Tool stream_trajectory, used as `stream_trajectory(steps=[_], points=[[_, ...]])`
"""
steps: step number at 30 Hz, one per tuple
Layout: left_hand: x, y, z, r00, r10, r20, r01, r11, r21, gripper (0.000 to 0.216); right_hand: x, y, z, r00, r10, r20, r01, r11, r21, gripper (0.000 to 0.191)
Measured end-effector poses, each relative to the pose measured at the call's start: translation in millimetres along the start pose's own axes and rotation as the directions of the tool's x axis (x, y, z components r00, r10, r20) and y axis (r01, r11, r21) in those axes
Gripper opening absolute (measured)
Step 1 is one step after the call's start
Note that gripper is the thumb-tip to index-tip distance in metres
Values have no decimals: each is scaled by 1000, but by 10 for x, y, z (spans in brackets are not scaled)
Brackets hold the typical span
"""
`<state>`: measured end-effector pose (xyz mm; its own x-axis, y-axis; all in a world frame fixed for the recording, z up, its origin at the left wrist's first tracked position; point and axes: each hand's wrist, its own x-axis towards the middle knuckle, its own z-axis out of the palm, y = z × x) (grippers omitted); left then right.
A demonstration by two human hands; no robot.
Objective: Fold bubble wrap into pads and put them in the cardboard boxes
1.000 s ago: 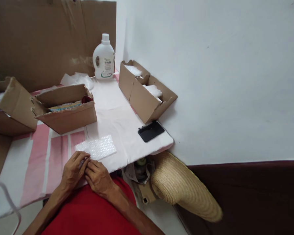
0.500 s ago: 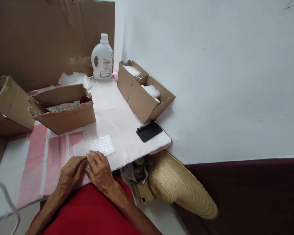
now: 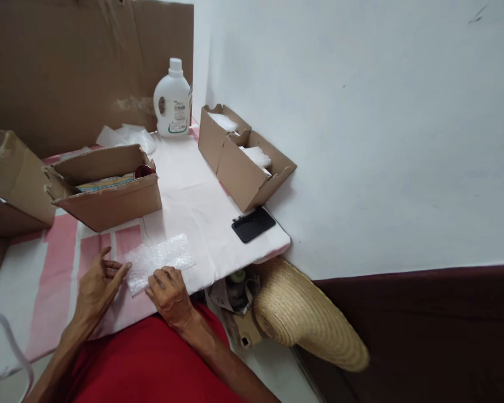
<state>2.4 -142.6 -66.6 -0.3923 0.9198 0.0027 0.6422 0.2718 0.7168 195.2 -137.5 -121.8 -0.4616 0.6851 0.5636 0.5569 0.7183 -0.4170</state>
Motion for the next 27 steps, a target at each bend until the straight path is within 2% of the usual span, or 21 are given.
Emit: stream_trajectory(steps=[2, 4, 7, 11, 15, 18, 20, 23, 27], points=[[26, 14, -21, 993, -73, 87, 75, 997, -18, 71, -5, 16, -29, 1000, 1, 26, -2, 999, 41, 15], [24, 11, -34, 986, -96, 135, 100, 995, -21, 60, -17, 32, -70, 998, 0, 58, -5, 996, 88, 22], [-5, -6, -47, 978, -123, 168, 129, 991, -28, 50, -34, 45, -117, 998, 0, 68, -7, 994, 111, 30], [-38, 13, -77, 973, -144, 180, 150, 988, -25, 42, -19, 43, -104, 996, 0, 91, -2, 999, 32, 28], [-86, 66, -136, 980, -119, 157, 121, 993, -5, 36, 6, 80, -84, 989, -114, 98, 118, 992, -41, 20], [-165, 60, -170, 964, -162, 209, 187, 977, -104, 40, 0, 134, -133, 975, -212, 69, 215, 975, -48, 18], [-232, 33, -179, 935, -212, 285, 287, 923, -257, 46, -2, 159, -200, 967, -243, 77, 246, 969, -27, 20], [-345, 0, -190, 893, -281, 351, 425, 782, -456, 55, 5, 157, -323, 955, -258, 148, 254, 966, 49, 23], [-513, 27, -236, 808, -416, 418, 589, 592, -550, 60, -30, 82, -416, 939, -215, 270, 173, 970, 172, 25]])
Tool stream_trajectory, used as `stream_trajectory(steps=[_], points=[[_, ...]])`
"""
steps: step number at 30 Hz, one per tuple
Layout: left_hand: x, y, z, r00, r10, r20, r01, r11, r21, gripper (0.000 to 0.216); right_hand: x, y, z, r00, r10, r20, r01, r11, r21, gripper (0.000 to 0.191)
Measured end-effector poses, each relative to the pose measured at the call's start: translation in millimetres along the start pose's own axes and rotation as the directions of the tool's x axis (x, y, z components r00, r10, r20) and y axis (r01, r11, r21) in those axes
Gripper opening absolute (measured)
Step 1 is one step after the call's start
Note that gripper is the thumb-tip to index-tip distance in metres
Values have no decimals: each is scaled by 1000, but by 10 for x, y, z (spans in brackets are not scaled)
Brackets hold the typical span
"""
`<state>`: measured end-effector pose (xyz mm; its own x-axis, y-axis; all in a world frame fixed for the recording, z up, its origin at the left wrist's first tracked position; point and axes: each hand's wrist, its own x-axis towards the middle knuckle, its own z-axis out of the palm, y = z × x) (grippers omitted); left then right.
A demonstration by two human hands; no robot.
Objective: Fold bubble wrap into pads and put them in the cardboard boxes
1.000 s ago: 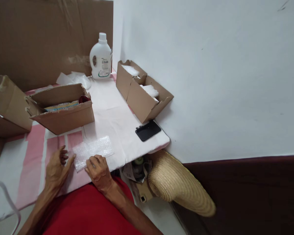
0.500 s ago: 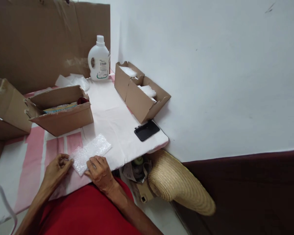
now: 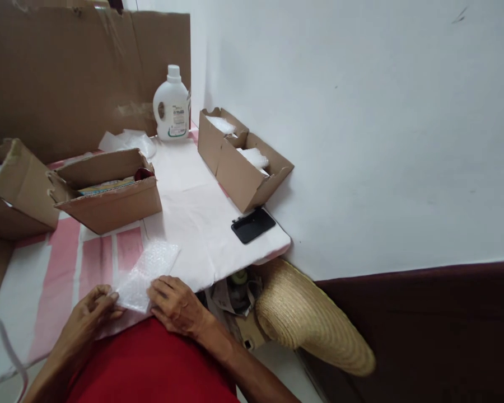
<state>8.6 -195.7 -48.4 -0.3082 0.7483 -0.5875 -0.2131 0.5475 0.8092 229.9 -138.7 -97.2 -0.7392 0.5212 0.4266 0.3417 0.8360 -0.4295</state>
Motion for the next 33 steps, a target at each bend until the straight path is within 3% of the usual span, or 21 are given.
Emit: stream_trajectory(steps=[4, 6, 9, 11, 12, 13, 15, 16, 17, 18, 20, 24, 26, 28, 30, 33], points=[[-168, 10, 34, 994, -99, 37, 103, 985, -137, 59, -45, -113, 70, 974, 163, -159, -135, 975, 177, 19], [-207, 26, 57, 997, -55, 59, 64, 984, -165, 60, -29, -148, 83, 894, 383, -232, -299, 897, 326, 19], [-185, 24, 91, 990, 123, 69, -119, 991, -57, 57, 50, -147, 37, 741, 649, -174, -519, 717, 466, 17], [-123, -6, 128, 941, 332, 65, -338, 927, 163, 46, 113, -120, 0, 699, 699, -148, -572, 671, 472, 19], [-83, -30, 155, 879, 469, 88, -473, 832, 292, 38, 139, -104, -10, 693, 705, -153, -580, 671, 463, 19], [-37, -58, 187, 785, 603, 140, -601, 688, 407, 31, 158, -88, -15, 689, 706, -161, -585, 674, 450, 19], [62, -123, 261, 546, 781, 303, -771, 327, 546, 27, 174, -63, -10, 680, 713, -173, -599, 676, 430, 18], [113, -158, 299, 444, 809, 385, -801, 165, 576, 33, 174, -54, -5, 674, 719, -172, -607, 671, 426, 17], [162, -194, 334, 374, 809, 453, -804, 40, 593, 40, 170, -48, -1, 665, 728, -168, -617, 662, 426, 16], [208, -230, 365, 338, 792, 508, -794, -51, 606, 46, 164, -44, 2, 654, 739, -164, -627, 651, 428, 15], [286, -299, 408, 323, 743, 586, -765, -160, 625, 53, 152, -42, 2, 627, 764, -154, -645, 620, 447, 13], [374, -395, 424, 360, 657, 662, -724, -251, 643, 58, 138, -66, -34, 593, 800, -89, -645, 539, 542, 8], [386, -411, 418, 366, 631, 684, -713, -282, 642, 59, 136, -93, -68, 587, 789, -179, -641, 589, 493, 9], [385, -415, 414, 362, 622, 695, -702, -308, 642, 58, 137, -116, -98, 598, 714, -364, -645, 698, 312, 22], [377, -420, 412, 356, 624, 696, -690, -327, 646, 57, 134, -118, -98, 679, 575, -457, -605, 790, 94, 33], [374, -434, 409, 342, 638, 690, -683, -335, 649, 53, 101, -51, -28, 850, 403, -339, -455, 887, -85, 40]])
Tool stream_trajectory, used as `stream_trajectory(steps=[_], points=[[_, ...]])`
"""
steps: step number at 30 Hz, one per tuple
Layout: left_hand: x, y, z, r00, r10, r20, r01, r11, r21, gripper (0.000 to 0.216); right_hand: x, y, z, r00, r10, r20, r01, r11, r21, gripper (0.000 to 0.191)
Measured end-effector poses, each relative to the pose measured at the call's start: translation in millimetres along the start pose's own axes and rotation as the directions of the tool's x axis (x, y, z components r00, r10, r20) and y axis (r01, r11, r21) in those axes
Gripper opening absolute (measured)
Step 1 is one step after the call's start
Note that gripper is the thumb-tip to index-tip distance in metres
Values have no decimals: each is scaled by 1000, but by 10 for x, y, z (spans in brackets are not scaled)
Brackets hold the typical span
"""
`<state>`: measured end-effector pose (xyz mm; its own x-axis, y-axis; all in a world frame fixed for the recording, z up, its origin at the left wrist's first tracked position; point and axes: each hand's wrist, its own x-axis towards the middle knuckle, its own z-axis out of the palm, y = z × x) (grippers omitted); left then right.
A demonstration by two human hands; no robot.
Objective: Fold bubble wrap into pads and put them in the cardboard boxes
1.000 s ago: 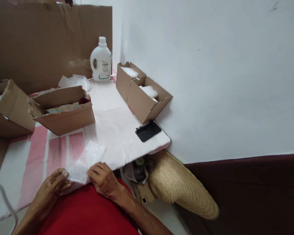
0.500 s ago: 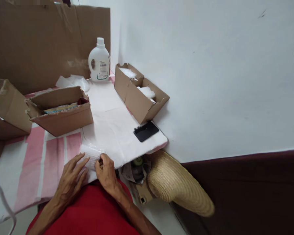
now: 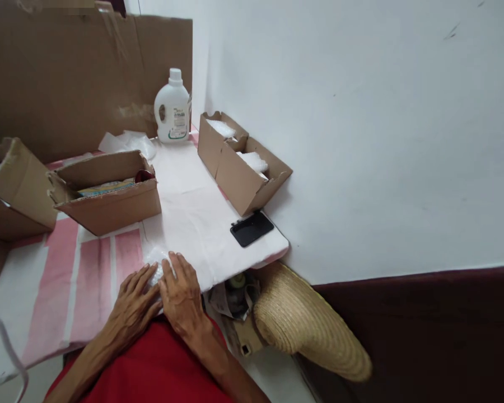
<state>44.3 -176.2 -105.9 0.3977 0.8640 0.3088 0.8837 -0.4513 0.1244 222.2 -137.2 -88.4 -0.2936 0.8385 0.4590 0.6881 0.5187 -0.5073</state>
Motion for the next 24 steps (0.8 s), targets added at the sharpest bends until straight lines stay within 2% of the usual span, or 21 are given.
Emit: stream_trajectory(steps=[2, 4, 7, 9, 12, 16, 18, 20, 21, 22, 24], points=[[5, -14, 9, 1000, 11, 4, -11, 1000, 2, 52, -9, 93, 58, 996, -60, 66, 61, 998, -16, 39], [35, -56, 15, 1000, 26, -1, -26, 1000, 18, 51, 27, 204, 79, 995, -47, 91, 46, 999, 12, 33], [110, -177, 23, 997, 80, -19, -79, 996, 32, 48, 214, 352, 28, 994, 44, 105, -58, 990, 131, 25], [153, -277, 39, 989, 144, -28, -144, 989, 16, 46, 406, 415, -29, 979, 119, 164, -148, 973, 178, 19], [180, -387, 60, 973, 203, -108, -206, 978, -13, 42, 695, 464, -97, 912, 177, 371, -258, 949, 180, 13], [224, -371, -73, 935, 209, -288, -225, 974, -24, 42, 905, 510, -185, 797, 173, 578, -392, 877, 278, 34], [300, -320, -232, 909, 199, -366, -222, 975, -20, 45, 916, 527, -242, 712, 129, 690, -510, 771, 382, 45], [417, -284, -406, 883, 212, -419, -242, 970, -20, 44, 893, 521, -296, 616, 89, 783, -658, 606, 448, 52], [484, -280, -486, 868, 222, -444, -257, 966, -19, 42, 883, 504, -318, 584, 91, 806, -721, 513, 465, 53], [553, -286, -556, 844, 236, -482, -275, 961, -12, 40, 880, 479, -337, 566, 102, 818, -770, 419, 481, 53], [677, -327, -672, 776, 262, -574, -304, 952, 23, 37, 918, 401, -369, 565, 116, 817, -814, 240, 529, 53]])
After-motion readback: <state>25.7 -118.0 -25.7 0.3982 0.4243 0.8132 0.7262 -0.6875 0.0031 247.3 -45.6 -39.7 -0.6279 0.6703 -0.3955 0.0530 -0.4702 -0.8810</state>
